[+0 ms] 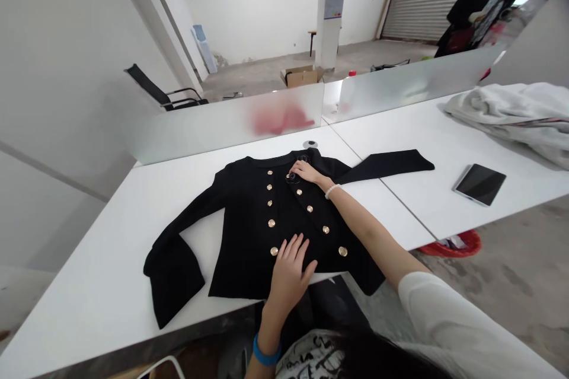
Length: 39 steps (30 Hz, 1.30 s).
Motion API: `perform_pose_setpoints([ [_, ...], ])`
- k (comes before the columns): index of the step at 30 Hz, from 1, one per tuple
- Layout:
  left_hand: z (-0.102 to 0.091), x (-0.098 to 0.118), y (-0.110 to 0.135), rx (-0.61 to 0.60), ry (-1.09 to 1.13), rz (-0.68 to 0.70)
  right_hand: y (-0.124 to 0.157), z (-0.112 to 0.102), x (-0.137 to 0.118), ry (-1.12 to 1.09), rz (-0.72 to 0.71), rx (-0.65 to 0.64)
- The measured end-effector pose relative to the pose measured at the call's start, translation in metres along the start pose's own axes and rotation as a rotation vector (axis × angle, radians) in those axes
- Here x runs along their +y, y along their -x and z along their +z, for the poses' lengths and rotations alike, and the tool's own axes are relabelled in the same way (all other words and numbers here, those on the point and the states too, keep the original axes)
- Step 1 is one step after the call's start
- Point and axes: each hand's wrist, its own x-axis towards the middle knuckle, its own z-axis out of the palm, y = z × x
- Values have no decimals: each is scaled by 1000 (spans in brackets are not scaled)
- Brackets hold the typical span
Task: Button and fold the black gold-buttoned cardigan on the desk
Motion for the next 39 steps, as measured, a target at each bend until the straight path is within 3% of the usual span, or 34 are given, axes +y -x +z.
perform_pose_setpoints([
  [6,0,30,-20,45,19,-240,2,0,-1,123,55,-97],
  [13,2,50,-54,-312,9,-332,-11,-14,-15,150,51,-130],
  [18,-1,54,-67,-436,-68,-312,-28,-18,-23,174,77,-135],
  [23,8,55,-73,-407,-11,-244,-31,-1,-19,183,144,-127],
  [30,11,41,-61,-300,181,-394,-38,3,-10,153,191,-139],
  [34,6,43,-63,-358,107,-410,-39,-4,-13,134,191,-169],
  [39,7,62,-76,-475,-68,-322,-33,-5,-19,68,203,-196],
])
